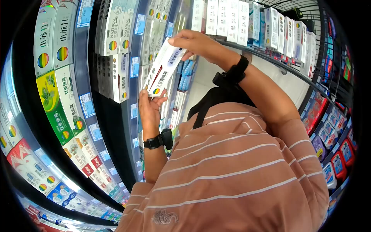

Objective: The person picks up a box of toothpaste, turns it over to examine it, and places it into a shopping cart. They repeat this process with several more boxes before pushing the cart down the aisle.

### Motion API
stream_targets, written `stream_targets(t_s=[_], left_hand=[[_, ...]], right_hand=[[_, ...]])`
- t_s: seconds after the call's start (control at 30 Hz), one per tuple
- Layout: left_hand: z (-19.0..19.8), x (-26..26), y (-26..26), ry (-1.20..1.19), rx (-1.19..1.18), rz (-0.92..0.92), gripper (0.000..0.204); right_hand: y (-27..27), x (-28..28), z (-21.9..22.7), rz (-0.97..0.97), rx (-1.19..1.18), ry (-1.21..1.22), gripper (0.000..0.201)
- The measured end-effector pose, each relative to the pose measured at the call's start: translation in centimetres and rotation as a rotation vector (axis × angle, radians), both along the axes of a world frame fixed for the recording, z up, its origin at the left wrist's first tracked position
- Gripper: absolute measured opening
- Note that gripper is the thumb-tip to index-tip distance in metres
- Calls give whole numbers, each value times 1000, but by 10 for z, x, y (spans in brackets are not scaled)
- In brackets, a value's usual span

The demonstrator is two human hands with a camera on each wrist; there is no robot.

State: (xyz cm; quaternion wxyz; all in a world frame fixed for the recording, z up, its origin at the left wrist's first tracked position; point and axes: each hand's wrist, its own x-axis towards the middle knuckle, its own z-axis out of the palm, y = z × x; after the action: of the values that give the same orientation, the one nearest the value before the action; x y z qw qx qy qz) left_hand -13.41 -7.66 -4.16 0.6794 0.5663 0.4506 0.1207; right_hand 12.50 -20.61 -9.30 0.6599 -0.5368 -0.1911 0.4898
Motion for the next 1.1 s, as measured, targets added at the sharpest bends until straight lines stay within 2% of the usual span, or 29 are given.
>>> stream_targets(t_s=[0.23, 0.43, 0.73, 0.97, 1.1], left_hand=[[-16, -18, 0, 5, -16, 72, 51], [-25, -18, -5, 62, -30, 103, 46], [-36, 7, -11, 93, -44, 15, 51], [-40, 11, -15, 91, -40, -10, 52], [-26, 12, -22, 80, -34, 10, 52]], right_hand=[[6, -15, -3, 30, 12, -41, 59], [5, -25, -36, 10, 49, 42, 60], [-12, -10, -54, -40, 22, 27, 59], [-29, -2, -50, -4, 26, 77, 56], [-28, 0, -37, -28, 38, 114, 61]])
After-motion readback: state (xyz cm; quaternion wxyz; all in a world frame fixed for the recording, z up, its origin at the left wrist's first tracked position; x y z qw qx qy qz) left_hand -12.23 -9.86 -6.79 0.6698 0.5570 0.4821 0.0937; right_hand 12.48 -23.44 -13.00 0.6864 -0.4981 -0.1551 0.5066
